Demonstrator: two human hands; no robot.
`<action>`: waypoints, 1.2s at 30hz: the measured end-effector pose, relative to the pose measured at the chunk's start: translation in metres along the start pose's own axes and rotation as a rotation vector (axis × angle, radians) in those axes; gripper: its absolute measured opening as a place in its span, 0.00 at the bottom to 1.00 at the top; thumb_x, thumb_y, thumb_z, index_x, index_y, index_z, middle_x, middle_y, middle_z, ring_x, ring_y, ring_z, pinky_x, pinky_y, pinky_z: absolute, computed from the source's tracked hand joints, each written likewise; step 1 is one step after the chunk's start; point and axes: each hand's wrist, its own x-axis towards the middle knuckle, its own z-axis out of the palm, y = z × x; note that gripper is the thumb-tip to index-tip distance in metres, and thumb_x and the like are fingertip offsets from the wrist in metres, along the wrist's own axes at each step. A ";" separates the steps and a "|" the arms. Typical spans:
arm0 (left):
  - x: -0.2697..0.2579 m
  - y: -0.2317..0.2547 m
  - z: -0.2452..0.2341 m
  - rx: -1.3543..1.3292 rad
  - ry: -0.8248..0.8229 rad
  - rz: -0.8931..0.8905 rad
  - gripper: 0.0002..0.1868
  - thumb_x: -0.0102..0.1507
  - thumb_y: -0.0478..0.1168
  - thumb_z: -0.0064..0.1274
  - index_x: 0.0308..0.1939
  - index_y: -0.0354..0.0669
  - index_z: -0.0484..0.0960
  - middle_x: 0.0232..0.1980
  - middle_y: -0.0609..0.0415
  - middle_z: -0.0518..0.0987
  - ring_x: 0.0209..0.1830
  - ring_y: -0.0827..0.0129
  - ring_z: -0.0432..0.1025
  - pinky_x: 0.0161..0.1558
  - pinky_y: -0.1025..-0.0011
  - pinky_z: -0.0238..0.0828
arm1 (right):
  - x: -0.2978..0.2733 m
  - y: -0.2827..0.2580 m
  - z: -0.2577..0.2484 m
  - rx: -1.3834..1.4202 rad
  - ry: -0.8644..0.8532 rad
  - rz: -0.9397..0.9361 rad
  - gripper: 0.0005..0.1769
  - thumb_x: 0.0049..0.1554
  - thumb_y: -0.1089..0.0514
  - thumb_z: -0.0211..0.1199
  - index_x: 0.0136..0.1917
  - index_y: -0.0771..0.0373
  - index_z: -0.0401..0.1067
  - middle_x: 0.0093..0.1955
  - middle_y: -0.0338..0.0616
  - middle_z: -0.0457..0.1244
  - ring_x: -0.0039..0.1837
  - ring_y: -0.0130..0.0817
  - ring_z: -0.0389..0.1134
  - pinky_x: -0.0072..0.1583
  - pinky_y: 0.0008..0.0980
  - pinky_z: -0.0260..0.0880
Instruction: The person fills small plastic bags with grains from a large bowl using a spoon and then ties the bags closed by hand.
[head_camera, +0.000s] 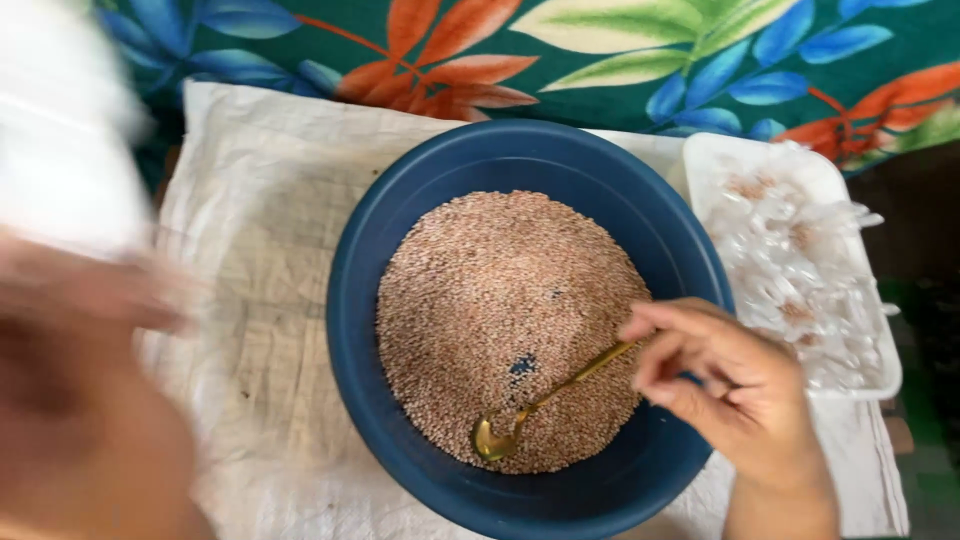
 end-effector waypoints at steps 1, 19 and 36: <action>0.020 0.031 -0.030 -0.615 -0.020 0.077 0.13 0.85 0.35 0.46 0.49 0.53 0.83 0.51 0.65 0.84 0.40 0.73 0.71 0.45 0.73 0.66 | -0.003 -0.005 0.006 0.258 -0.006 0.034 0.29 0.54 0.61 0.65 0.67 0.70 0.66 0.61 0.55 0.66 0.44 0.30 0.71 0.46 0.24 0.75; 0.107 0.003 0.062 -1.483 -0.340 0.401 0.19 0.60 0.30 0.62 0.53 0.32 0.76 0.61 0.39 0.78 0.64 0.50 0.74 0.69 0.55 0.69 | 0.014 0.072 -0.095 -0.415 0.541 -0.125 0.17 0.70 0.80 0.65 0.70 0.82 0.68 0.72 0.68 0.59 0.58 0.49 0.69 0.55 0.35 0.70; 0.073 -0.200 0.519 -1.051 -0.539 0.108 0.33 0.62 0.37 0.65 0.69 0.30 0.72 0.65 0.37 0.72 0.61 0.45 0.69 0.61 0.52 0.63 | 0.010 0.077 0.027 -0.603 -0.646 -0.007 0.19 0.52 0.56 0.68 0.59 0.49 0.76 0.56 0.34 0.66 0.63 0.39 0.65 0.59 0.44 0.68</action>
